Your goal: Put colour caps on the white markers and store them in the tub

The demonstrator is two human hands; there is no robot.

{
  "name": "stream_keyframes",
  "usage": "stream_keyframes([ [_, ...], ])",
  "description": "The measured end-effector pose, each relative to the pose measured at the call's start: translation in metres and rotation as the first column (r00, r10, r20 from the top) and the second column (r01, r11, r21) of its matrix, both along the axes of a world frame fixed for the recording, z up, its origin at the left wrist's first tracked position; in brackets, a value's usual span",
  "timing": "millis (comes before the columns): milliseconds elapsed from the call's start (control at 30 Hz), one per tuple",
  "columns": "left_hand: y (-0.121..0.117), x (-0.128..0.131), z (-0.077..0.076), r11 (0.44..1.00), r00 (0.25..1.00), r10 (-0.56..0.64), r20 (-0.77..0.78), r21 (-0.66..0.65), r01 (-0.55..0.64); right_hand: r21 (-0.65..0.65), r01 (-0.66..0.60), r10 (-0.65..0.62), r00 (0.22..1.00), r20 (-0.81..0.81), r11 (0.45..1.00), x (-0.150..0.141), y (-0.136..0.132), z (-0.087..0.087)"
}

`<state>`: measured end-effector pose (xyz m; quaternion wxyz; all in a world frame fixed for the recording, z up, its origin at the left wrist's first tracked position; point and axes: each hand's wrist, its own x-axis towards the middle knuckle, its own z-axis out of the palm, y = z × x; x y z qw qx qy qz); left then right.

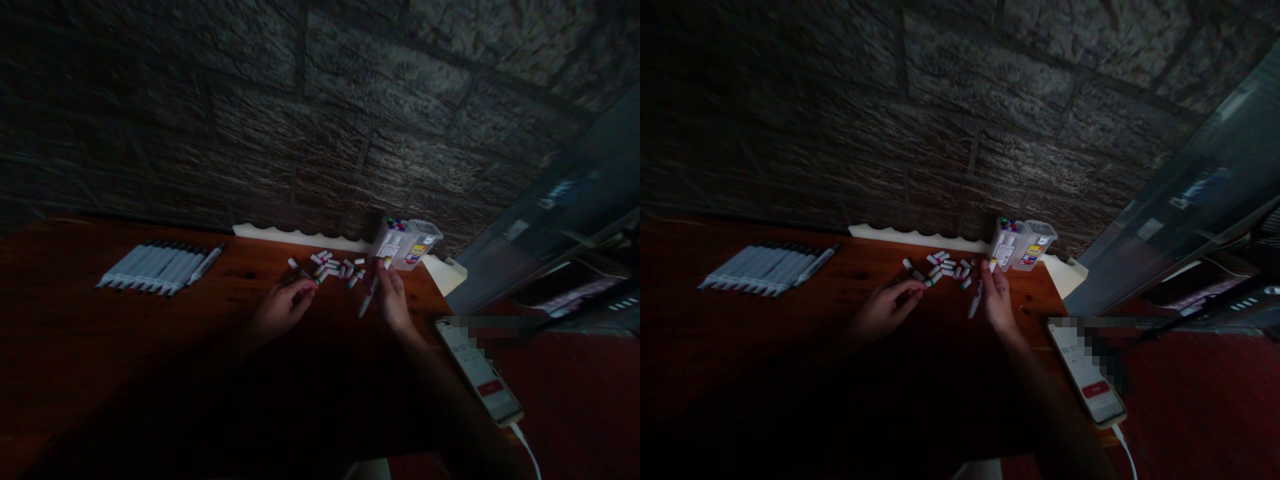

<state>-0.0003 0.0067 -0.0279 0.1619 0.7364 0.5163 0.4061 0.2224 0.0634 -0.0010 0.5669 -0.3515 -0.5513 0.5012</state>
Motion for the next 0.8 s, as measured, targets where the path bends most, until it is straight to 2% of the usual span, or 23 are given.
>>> stream_keyframes([
  [133, 0.000, -0.001, 0.000, 1.000, 1.000, -0.010, 0.005, -0.019, 0.010, 0.034, -0.072, 0.068, 0.992, 0.107, 0.997, -0.004, -0.004, 0.002],
  [267, 0.000, -0.001, -0.001, 0.999, 1.000, -0.013, 0.003, -0.029, 0.013, 0.026, -0.163, 0.158, 0.979, 0.129, 0.986, -0.009, -0.008, 0.003],
  [500, -0.002, 0.000, 0.003, 1.000, 1.000, 0.005, 0.003, -0.030, -0.005, -0.111, -0.183, 0.172, 0.980, -0.101, 0.977, -0.010, -0.010, 0.004],
  [667, -0.004, 0.001, 0.006, 1.000, 1.000, -0.001, -0.003, -0.014, 0.001, -0.090, -0.153, 0.130, 0.966, -0.222, 0.984, -0.004, -0.004, 0.006],
  [800, -0.002, 0.000, 0.005, 1.000, 1.000, -0.006, 0.002, -0.008, 0.006, -0.076, -0.162, 0.142, 0.964, -0.224, 0.984, -0.004, -0.005, 0.006],
])
